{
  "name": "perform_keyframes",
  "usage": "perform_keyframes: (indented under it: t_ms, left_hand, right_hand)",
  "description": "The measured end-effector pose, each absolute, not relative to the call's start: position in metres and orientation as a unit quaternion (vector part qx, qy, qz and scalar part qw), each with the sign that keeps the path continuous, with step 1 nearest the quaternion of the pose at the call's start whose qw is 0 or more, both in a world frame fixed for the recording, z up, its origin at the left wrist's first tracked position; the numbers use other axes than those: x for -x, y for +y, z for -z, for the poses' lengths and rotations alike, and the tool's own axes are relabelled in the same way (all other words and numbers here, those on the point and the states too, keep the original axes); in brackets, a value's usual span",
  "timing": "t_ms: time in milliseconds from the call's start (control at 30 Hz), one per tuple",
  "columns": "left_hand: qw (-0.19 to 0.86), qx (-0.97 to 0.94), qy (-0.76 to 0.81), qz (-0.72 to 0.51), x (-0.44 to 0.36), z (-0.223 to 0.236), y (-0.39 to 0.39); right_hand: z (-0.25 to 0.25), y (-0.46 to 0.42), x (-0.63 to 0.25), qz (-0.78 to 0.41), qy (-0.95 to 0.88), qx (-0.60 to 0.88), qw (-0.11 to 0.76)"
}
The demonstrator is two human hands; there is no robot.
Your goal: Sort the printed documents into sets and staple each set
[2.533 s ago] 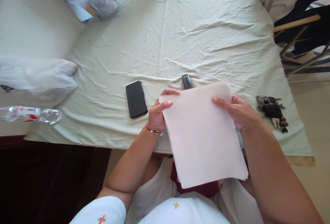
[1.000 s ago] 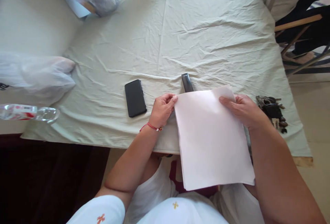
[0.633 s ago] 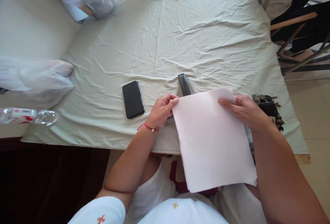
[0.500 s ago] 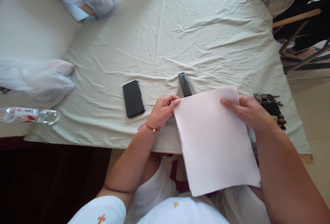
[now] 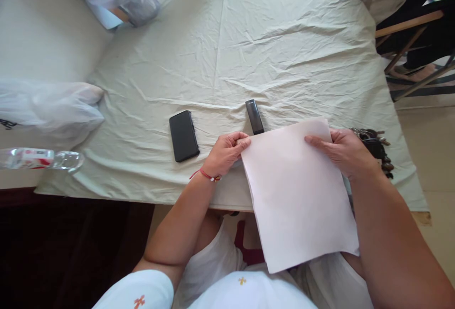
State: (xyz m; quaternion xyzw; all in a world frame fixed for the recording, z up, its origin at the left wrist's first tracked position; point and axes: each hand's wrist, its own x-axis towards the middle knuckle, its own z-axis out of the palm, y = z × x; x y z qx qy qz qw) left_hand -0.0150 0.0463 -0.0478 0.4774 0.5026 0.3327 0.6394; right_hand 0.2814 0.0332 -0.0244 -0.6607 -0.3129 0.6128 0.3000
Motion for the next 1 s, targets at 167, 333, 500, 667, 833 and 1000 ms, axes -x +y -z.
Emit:
perform_keyframes:
  t_ms: [167,333,500,667,833,1000]
  left_hand:
    - [0.643,-0.473,0.506,-0.325,0.019,0.049,0.047]
    - [0.515,-0.568,0.571,-0.294,0.019,0.054,0.049]
    - [0.457,-0.58,0.608,-0.291,0.012,0.053,0.052]
    - [0.433,-0.582,0.627,-0.285,0.004,0.05,0.057]
    - [0.367,-0.618,0.636,-0.28,-0.004,0.05,0.057]
    - [0.314,-0.642,0.642,-0.28,-0.007,0.055,0.056]
  right_hand:
    - [0.025,0.035,-0.283,-0.614,-0.324,0.663,0.279]
    - [0.024,0.038,-0.284,-0.607,-0.326,0.68,0.25]
    - [0.023,0.04,-0.285,-0.596,-0.327,0.687,0.258]
    - [0.023,0.039,-0.291,-0.583,-0.326,0.693,0.271]
    - [0.025,0.038,-0.297,-0.567,-0.328,0.705,0.271]
    - [0.028,0.039,-0.304,-0.561,-0.336,0.706,0.272]
